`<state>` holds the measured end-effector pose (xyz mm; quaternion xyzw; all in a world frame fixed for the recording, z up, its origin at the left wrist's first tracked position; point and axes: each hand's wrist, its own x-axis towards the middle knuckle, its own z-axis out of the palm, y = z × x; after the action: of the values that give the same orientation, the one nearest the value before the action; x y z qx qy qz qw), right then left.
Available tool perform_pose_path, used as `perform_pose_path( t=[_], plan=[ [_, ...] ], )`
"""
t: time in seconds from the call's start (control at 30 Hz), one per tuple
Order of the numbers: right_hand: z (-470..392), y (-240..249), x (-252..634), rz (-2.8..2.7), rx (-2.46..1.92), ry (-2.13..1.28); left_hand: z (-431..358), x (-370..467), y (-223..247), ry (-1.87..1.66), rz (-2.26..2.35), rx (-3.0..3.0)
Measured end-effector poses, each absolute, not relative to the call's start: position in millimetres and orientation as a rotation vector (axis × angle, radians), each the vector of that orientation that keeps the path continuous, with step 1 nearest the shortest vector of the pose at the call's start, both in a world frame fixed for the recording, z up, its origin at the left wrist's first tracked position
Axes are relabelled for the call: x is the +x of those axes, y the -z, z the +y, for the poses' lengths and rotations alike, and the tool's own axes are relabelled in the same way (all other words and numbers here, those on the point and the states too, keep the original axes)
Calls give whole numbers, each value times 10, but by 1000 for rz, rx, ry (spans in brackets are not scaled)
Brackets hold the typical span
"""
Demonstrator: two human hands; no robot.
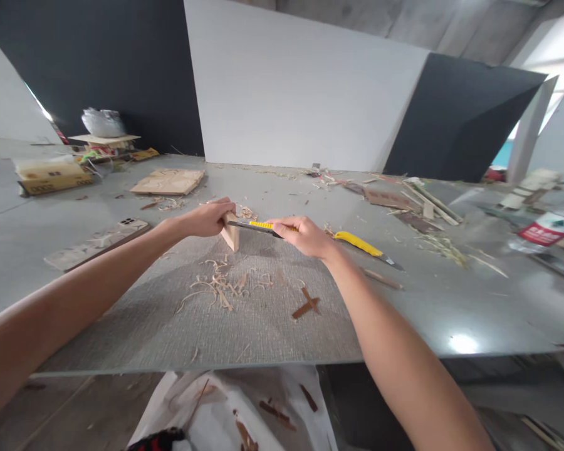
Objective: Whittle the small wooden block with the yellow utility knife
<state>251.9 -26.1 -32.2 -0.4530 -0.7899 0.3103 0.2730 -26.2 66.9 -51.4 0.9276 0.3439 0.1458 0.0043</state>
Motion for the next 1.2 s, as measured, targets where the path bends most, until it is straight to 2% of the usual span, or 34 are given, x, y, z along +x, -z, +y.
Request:
perform_pose_path(
  t=[0.3,0.73,0.93,1.2],
  plan=[
    [-269,330,2492,-2146,-1255,-600,640,-248,504,-475,1100,2892],
    [-44,664,2545,-2350,-1388,-782,664,-280,507,-492,1070,2888],
    [-141,518,2530,-2288,-1331,-807,644,-246,498,-471,1037,2885],
    [-187,412,2516,-2179,-1250,-668,587,-228,452,-444,1034,2862]
  ],
)
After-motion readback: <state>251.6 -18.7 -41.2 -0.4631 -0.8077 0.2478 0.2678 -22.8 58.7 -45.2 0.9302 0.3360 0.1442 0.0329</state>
